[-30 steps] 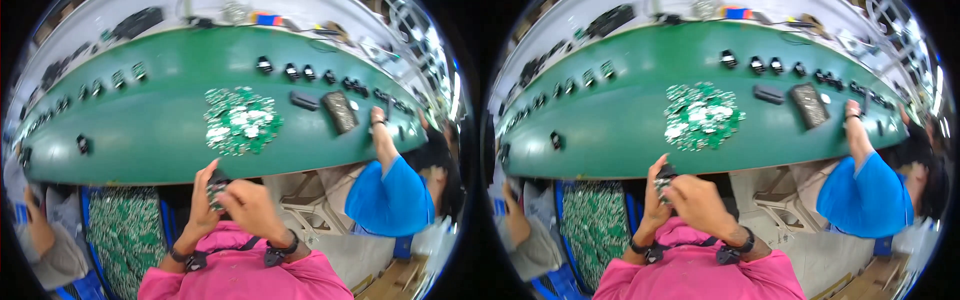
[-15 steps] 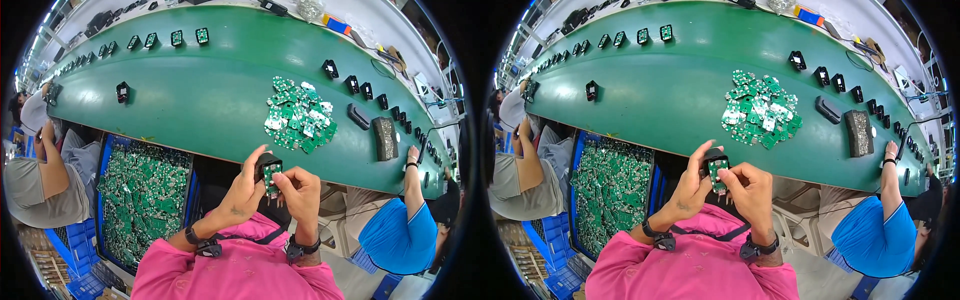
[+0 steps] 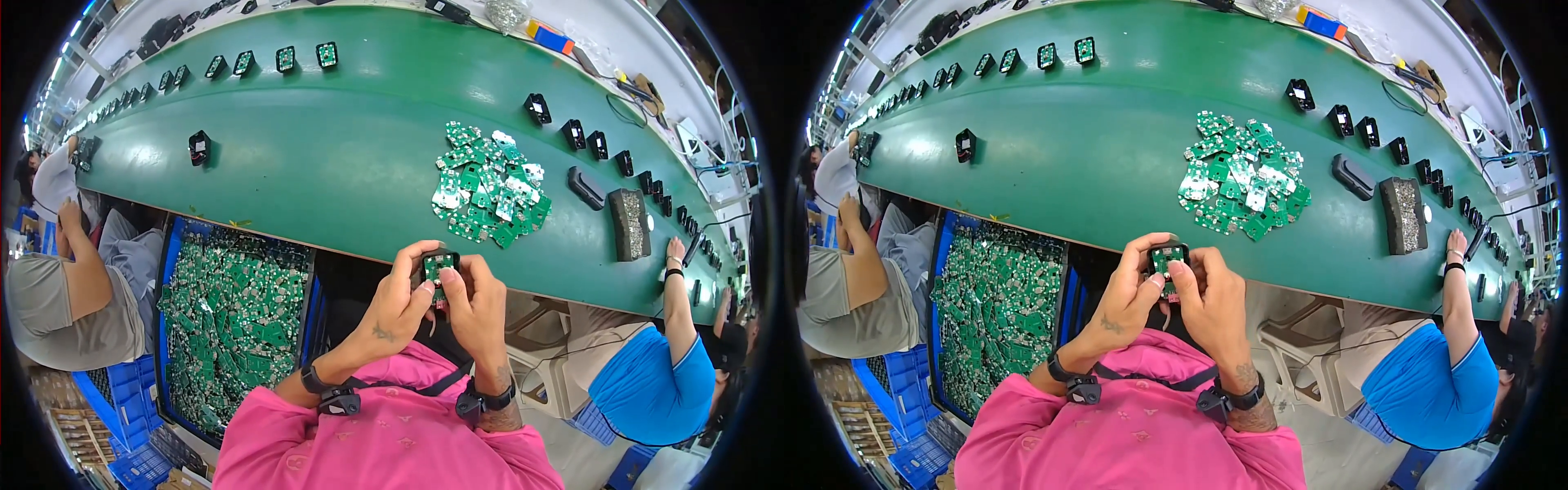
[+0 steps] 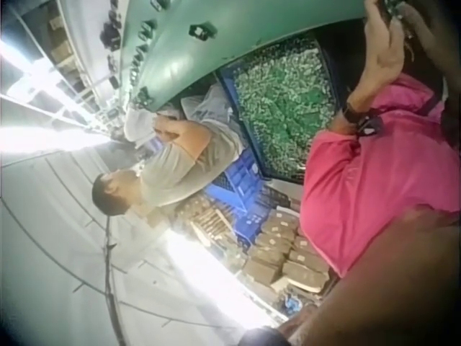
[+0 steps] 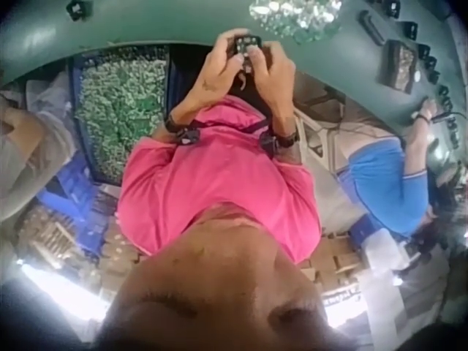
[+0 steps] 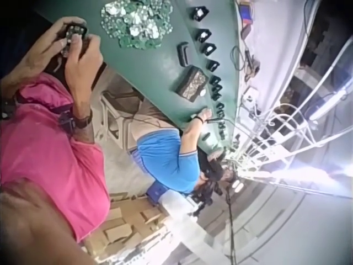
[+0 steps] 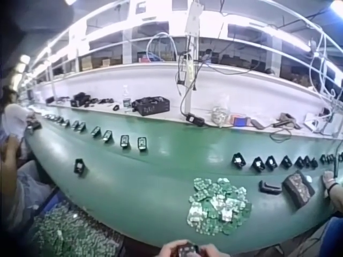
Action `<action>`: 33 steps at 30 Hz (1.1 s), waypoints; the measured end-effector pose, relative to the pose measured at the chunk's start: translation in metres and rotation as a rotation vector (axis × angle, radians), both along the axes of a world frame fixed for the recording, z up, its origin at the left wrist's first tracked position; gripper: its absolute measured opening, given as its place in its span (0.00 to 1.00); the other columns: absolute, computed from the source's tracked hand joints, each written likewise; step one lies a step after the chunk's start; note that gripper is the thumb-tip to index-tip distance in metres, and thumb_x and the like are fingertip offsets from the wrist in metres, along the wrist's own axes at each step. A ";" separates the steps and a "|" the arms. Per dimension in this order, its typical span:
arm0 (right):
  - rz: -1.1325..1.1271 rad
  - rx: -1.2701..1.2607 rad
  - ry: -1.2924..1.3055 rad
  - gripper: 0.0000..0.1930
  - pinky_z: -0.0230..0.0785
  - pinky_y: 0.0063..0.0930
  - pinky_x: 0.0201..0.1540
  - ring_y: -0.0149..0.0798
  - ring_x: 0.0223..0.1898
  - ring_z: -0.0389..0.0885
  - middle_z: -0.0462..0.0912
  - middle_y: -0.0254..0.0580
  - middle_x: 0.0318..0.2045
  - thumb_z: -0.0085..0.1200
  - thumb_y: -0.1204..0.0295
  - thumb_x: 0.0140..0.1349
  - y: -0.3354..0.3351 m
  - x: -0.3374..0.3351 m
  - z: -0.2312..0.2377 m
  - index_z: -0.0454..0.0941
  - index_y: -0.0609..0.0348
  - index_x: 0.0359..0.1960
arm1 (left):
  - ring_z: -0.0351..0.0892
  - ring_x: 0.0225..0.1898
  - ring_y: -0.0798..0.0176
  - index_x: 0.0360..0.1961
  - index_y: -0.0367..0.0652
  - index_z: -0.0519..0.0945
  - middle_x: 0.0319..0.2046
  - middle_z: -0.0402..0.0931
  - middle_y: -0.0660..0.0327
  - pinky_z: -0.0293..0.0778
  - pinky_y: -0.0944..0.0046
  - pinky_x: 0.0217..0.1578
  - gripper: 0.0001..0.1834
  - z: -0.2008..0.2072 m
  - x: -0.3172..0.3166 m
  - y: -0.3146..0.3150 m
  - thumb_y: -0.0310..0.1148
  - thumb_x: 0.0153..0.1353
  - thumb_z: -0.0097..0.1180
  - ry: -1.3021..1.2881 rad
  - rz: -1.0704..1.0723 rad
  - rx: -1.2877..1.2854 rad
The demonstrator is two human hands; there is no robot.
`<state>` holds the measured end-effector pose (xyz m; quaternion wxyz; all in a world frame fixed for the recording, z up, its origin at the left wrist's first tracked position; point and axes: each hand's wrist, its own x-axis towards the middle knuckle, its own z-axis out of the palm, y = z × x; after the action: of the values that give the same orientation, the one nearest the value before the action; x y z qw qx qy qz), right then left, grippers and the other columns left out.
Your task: The person assembles electronic devices by hand, picking up a black plastic housing and a green circuit board, fitting the board into the housing, and then placing the assembled unit onto the green conveyor belt.
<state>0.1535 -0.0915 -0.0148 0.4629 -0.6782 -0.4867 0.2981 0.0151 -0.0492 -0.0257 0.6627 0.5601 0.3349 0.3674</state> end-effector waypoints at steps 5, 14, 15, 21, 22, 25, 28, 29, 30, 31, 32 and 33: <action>0.082 0.046 -0.013 0.11 0.67 0.27 0.26 0.27 0.22 0.75 0.81 0.43 0.25 0.51 0.68 0.70 -0.002 0.004 0.001 0.78 0.67 0.42 | 0.77 0.41 0.69 0.66 0.38 0.62 0.50 0.72 0.57 0.81 0.69 0.36 0.24 -0.002 -0.002 0.006 0.23 0.68 0.42 -0.051 -0.081 -0.123; 0.072 0.044 -0.105 0.16 0.73 0.35 0.32 0.48 0.29 0.83 0.82 0.53 0.30 0.52 0.71 0.68 -0.001 0.002 -0.010 0.76 0.65 0.55 | 0.78 0.46 0.66 0.67 0.39 0.64 0.52 0.74 0.56 0.85 0.65 0.40 0.24 0.000 -0.009 0.027 0.25 0.69 0.43 0.018 -0.219 -0.242; 0.078 0.063 -0.105 0.17 0.73 0.35 0.33 0.48 0.30 0.83 0.82 0.54 0.31 0.52 0.71 0.68 0.002 0.001 -0.011 0.74 0.64 0.57 | 0.79 0.45 0.66 0.67 0.40 0.64 0.49 0.75 0.57 0.85 0.65 0.40 0.24 -0.002 -0.008 0.026 0.24 0.70 0.43 0.026 -0.187 -0.264; 0.104 0.023 -0.088 0.20 0.73 0.37 0.37 0.50 0.33 0.83 0.82 0.57 0.35 0.50 0.72 0.69 0.006 0.001 -0.011 0.70 0.63 0.62 | 0.78 0.45 0.67 0.66 0.39 0.63 0.49 0.74 0.57 0.84 0.68 0.39 0.24 -0.015 -0.004 0.024 0.22 0.69 0.44 0.008 -0.141 -0.184; 0.098 0.016 -0.082 0.20 0.73 0.37 0.38 0.50 0.33 0.83 0.81 0.57 0.35 0.49 0.72 0.70 0.007 0.001 -0.012 0.70 0.62 0.62 | 0.78 0.45 0.67 0.66 0.39 0.63 0.49 0.74 0.57 0.84 0.68 0.39 0.24 -0.014 -0.004 0.023 0.22 0.69 0.44 0.006 -0.139 -0.184; 0.086 -0.015 0.041 0.19 0.74 0.36 0.39 0.49 0.33 0.83 0.82 0.55 0.37 0.48 0.72 0.70 0.007 -0.001 -0.010 0.71 0.63 0.61 | 0.78 0.43 0.69 0.65 0.38 0.64 0.47 0.74 0.57 0.84 0.68 0.37 0.23 -0.013 -0.004 0.021 0.21 0.69 0.44 0.114 -0.115 -0.098; 0.075 0.132 -0.018 0.18 0.74 0.33 0.41 0.45 0.35 0.83 0.83 0.52 0.40 0.47 0.73 0.70 0.012 -0.001 -0.026 0.72 0.64 0.60 | 0.77 0.40 0.71 0.64 0.36 0.67 0.45 0.75 0.57 0.84 0.68 0.37 0.23 -0.017 -0.002 0.020 0.21 0.68 0.45 0.119 -0.061 0.019; 0.058 0.124 0.096 0.18 0.74 0.31 0.41 0.40 0.36 0.83 0.84 0.49 0.42 0.47 0.74 0.69 0.012 -0.004 -0.030 0.73 0.64 0.59 | 0.77 0.40 0.71 0.63 0.36 0.67 0.45 0.76 0.57 0.83 0.68 0.37 0.23 -0.015 -0.003 0.020 0.20 0.67 0.45 0.144 -0.035 0.067; 0.065 0.136 0.091 0.18 0.74 0.31 0.41 0.40 0.36 0.83 0.84 0.49 0.42 0.47 0.74 0.69 0.015 -0.006 -0.031 0.73 0.64 0.59 | 0.78 0.40 0.71 0.63 0.36 0.68 0.44 0.77 0.57 0.83 0.69 0.37 0.23 -0.014 -0.003 0.022 0.20 0.66 0.46 0.169 -0.008 0.114; 0.052 0.139 0.104 0.18 0.74 0.30 0.41 0.39 0.35 0.83 0.84 0.48 0.41 0.47 0.74 0.69 0.019 -0.008 -0.031 0.73 0.64 0.59 | 0.78 0.40 0.70 0.62 0.35 0.69 0.45 0.78 0.57 0.81 0.69 0.37 0.23 -0.015 -0.003 0.023 0.21 0.65 0.46 0.168 0.013 0.095; 0.046 0.142 0.120 0.18 0.74 0.29 0.40 0.37 0.35 0.82 0.84 0.47 0.41 0.47 0.74 0.69 0.024 -0.009 -0.031 0.73 0.65 0.59 | 0.78 0.40 0.70 0.62 0.35 0.69 0.45 0.78 0.57 0.81 0.69 0.37 0.23 -0.014 -0.003 0.029 0.21 0.65 0.46 0.165 0.026 0.106; 0.051 0.138 0.127 0.19 0.72 0.24 0.41 0.26 0.39 0.77 0.82 0.37 0.41 0.47 0.74 0.70 0.032 -0.009 -0.032 0.71 0.64 0.62 | 0.79 0.41 0.69 0.62 0.35 0.69 0.45 0.78 0.56 0.81 0.68 0.37 0.23 -0.013 -0.002 0.039 0.22 0.65 0.46 0.190 0.024 0.198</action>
<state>0.1442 -0.0599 -0.0469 0.5306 -0.6119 -0.4929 0.3178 0.0130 -0.0102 -0.0388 0.5650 0.6511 0.3649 0.3517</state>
